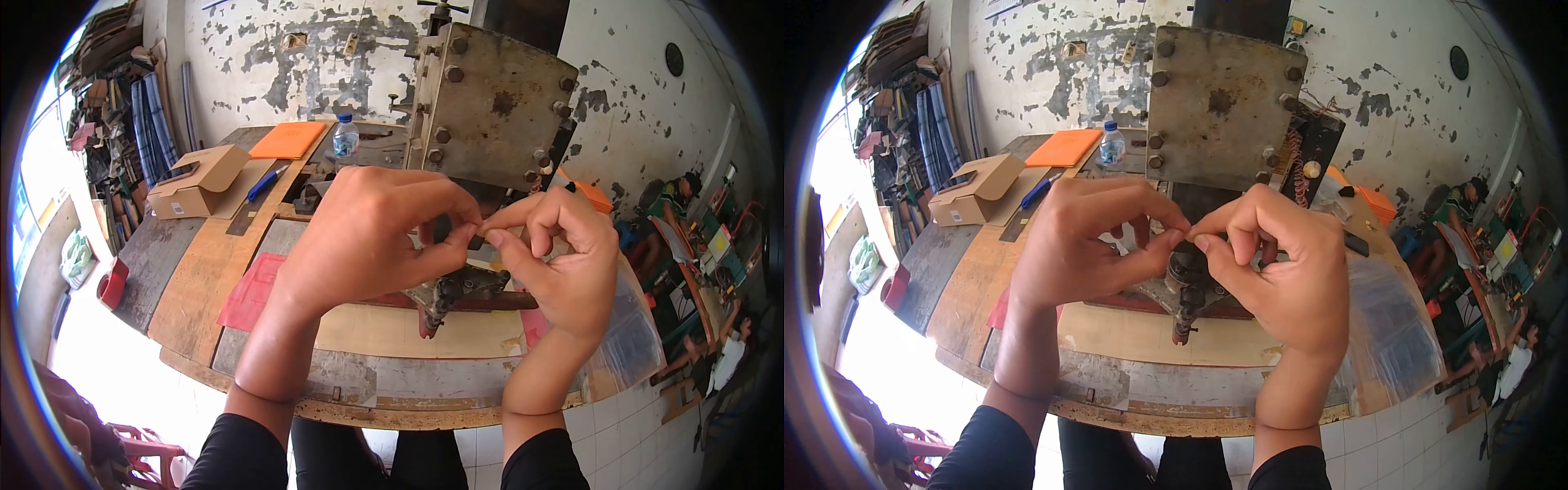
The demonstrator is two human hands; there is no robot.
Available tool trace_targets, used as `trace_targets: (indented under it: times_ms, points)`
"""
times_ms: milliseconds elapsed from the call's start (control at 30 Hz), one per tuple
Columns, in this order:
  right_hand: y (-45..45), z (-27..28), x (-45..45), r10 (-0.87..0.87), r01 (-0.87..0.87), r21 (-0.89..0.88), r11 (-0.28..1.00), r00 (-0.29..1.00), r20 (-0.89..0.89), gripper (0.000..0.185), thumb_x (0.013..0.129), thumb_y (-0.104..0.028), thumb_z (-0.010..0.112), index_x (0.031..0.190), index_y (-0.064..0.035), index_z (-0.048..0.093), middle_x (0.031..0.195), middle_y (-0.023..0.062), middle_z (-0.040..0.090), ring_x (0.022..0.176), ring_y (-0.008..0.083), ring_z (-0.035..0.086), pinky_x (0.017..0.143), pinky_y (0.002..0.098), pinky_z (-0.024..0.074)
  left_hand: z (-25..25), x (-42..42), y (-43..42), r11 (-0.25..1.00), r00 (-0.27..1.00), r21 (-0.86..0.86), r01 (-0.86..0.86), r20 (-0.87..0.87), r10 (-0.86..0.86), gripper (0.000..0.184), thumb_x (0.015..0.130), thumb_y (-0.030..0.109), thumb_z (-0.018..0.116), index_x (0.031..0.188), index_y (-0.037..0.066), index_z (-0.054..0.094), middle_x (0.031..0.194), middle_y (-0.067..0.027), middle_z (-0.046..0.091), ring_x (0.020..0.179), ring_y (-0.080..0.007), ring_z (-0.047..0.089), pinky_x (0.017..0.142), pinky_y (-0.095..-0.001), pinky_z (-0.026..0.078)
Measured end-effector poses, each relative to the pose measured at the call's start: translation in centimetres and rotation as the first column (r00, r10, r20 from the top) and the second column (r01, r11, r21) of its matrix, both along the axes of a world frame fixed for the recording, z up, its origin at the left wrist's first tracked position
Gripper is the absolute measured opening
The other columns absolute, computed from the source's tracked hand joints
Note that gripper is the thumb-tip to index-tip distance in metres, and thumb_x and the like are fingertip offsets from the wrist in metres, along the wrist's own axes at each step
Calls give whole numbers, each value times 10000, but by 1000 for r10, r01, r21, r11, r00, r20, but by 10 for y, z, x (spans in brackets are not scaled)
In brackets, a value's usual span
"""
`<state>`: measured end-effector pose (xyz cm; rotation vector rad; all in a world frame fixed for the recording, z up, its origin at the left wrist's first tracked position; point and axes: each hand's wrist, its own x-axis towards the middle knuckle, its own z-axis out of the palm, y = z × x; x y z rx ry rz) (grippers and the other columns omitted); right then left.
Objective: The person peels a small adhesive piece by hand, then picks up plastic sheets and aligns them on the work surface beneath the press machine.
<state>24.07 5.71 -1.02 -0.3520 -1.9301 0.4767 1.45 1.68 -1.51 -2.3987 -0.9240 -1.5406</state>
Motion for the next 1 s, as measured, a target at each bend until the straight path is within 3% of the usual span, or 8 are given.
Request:
trace_targets:
  times_ms: [67,400,667,1000]
  points:
    - [0,1,0,-12,12,37,999,1000,12,386,849,84,790,745,-81,456,845,73,799,656,16,512,562,210,393,0,1,-2,997,996,14,-74,-49,75,118,816,-10,799,909,60,780,816,-25,771,645,-120,713,535,-256,538]
    - [-1,3,1,-57,52,116,992,997,42,401,833,99,799,748,-76,448,837,84,795,631,28,521,555,214,411,0,6,-1,980,984,148,-129,-107,146,153,783,4,811,907,86,772,763,-21,734,610,-137,717,511,-266,538]
    - [-3,2,-2,-119,107,157,982,990,70,383,797,130,790,755,-49,454,746,56,701,621,73,556,582,234,451,-4,12,1,926,947,303,-226,-155,282,188,736,46,821,879,101,713,728,-2,692,552,-196,654,526,-324,506]
    - [-8,3,-6,-192,178,153,972,978,83,375,799,128,789,762,-46,459,733,49,682,611,93,547,580,245,460,-8,22,0,917,922,271,-292,-176,345,199,748,78,810,858,115,648,725,-12,639,587,-224,663,557,-350,521]
